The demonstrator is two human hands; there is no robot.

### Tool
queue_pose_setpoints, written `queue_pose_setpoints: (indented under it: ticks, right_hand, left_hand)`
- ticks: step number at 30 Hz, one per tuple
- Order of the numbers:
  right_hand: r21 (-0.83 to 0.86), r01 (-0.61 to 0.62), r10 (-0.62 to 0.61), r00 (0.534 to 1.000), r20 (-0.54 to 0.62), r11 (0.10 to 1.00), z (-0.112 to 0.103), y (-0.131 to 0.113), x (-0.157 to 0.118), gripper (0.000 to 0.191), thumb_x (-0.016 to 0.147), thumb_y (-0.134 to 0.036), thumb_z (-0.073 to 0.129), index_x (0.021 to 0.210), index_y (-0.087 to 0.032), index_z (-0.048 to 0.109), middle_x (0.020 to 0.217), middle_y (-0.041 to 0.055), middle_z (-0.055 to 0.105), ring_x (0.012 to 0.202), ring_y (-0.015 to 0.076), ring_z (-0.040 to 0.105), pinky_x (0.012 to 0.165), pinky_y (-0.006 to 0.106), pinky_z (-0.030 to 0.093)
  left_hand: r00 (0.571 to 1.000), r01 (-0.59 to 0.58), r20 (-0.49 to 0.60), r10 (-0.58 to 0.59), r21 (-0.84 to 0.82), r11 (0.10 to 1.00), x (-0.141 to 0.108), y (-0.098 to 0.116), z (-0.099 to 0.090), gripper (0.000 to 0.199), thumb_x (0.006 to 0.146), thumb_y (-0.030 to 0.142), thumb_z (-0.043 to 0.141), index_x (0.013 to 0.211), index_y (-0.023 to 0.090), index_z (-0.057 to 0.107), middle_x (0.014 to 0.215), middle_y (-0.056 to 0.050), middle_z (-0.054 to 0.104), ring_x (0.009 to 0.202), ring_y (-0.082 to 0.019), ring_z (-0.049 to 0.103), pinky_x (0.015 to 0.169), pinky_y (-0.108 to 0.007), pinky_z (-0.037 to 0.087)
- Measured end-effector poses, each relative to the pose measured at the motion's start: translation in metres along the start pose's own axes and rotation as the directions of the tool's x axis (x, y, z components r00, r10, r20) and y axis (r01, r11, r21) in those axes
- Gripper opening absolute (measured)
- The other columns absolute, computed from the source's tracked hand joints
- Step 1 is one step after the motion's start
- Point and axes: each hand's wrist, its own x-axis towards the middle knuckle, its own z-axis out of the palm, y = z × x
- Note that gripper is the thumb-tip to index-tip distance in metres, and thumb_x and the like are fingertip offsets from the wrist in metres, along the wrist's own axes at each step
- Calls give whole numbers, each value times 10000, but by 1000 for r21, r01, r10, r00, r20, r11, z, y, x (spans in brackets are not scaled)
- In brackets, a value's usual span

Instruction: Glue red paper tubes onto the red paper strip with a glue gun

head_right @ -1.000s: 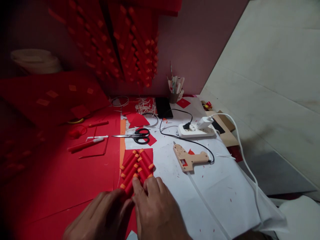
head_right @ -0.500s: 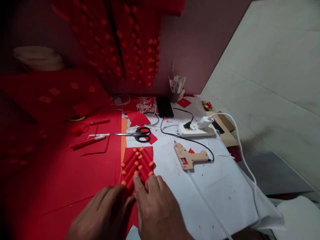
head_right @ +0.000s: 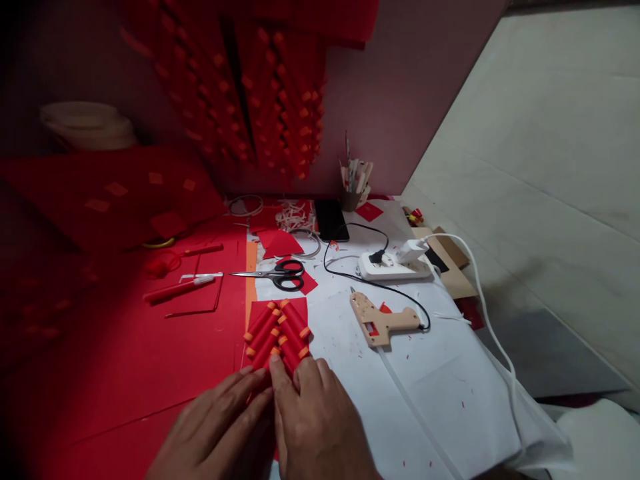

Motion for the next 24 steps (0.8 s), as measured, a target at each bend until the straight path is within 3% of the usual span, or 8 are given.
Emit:
queue_pose_setpoints:
  ticks: [6,13,24]
  right_hand:
    - [2,-16,16,999,-34,1000,0,-1,1,442,962,-111,383,1325,-70,631,788,115,603,685,247,580,548,367,546]
    - [-11,-13,13,999,-39,1000,0,-1,3,460,942,-89,381,1321,-73,641,783,119,605,678,253,584,540,377,545]
    - [-22,-2,2,1000,-10,1000,2,-1,-1,456,960,-100,415,1383,-86,585,812,108,602,708,241,570,575,359,536]
  left_hand:
    - [991,-131,33,128,109,985,9,-7,-6,443,944,101,386,1290,142,659,1338,-64,712,1142,-258,711,868,-363,605]
    - [993,-116,31,114,97,988,8,-7,-2,420,976,149,372,1286,140,657,1348,-57,707,1174,-248,688,907,-377,542]
    - [996,-90,15,90,6,996,4,-5,2,367,984,151,431,1264,184,666,1345,-47,709,1226,-250,646,1067,-468,328]
